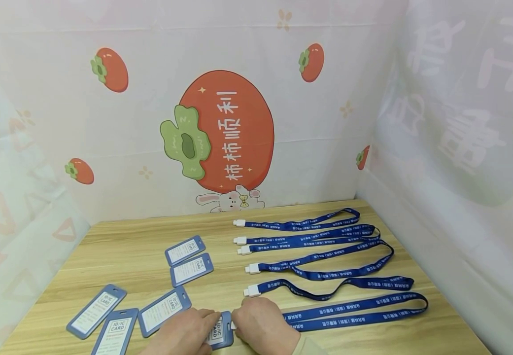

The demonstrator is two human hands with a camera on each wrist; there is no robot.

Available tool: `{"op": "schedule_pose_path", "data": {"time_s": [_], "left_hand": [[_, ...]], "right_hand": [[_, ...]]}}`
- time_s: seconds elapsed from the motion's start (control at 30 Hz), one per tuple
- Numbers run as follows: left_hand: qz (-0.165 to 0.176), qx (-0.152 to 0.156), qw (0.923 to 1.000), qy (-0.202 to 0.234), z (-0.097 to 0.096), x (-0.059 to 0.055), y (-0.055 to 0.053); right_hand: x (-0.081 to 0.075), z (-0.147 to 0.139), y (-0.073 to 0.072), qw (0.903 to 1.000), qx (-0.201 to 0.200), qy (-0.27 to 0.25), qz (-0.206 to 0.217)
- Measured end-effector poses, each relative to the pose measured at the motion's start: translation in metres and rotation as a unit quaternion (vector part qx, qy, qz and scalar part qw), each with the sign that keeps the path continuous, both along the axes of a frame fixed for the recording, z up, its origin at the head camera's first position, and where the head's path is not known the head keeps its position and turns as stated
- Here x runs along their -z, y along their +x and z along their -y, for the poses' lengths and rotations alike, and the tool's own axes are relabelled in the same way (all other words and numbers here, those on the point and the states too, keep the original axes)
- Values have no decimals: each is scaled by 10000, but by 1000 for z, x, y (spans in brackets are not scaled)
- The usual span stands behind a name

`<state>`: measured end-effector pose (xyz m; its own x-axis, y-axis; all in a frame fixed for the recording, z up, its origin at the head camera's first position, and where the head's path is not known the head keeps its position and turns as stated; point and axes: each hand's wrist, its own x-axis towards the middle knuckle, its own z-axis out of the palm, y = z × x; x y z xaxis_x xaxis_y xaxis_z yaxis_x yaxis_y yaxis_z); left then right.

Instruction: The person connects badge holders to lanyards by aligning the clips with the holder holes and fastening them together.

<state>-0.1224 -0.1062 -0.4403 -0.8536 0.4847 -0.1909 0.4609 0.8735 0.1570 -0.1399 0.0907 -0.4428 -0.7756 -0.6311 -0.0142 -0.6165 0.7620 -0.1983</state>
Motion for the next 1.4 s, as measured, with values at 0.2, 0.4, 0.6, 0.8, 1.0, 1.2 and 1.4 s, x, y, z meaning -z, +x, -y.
{"op": "schedule_pose_path", "data": {"time_s": [0.2, 0.4, 0.6, 0.8, 1.0, 1.2, 1.4], "left_hand": [[62, -40, 10000, 6, 0, -1, -1], [160, -110, 9998, -12, 0, 0, -1], [153, -110, 9998, 51, 0, 1, -1], [179, -99, 9997, 113, 1, 1, -1], [166, -33, 9998, 112, 1, 0, -1], [116, 4, 9998, 157, 2, 1, 0], [186, -93, 9996, 190, 2, 0, 0]], "right_hand": [[-1, 0, 0, 10000, 47, 25, 77], [-1, 0, 0, 9996, 197, 83, 158], [-1, -2, 1, 9997, 188, 75, 117], [-3, -2, -1, 9992, 234, 272, 148], [-3, -2, -2, 9992, 230, 299, 160], [-2, -2, -2, 9994, 192, 277, 111], [-3, -2, -1, 9996, 172, 223, 66]]}}
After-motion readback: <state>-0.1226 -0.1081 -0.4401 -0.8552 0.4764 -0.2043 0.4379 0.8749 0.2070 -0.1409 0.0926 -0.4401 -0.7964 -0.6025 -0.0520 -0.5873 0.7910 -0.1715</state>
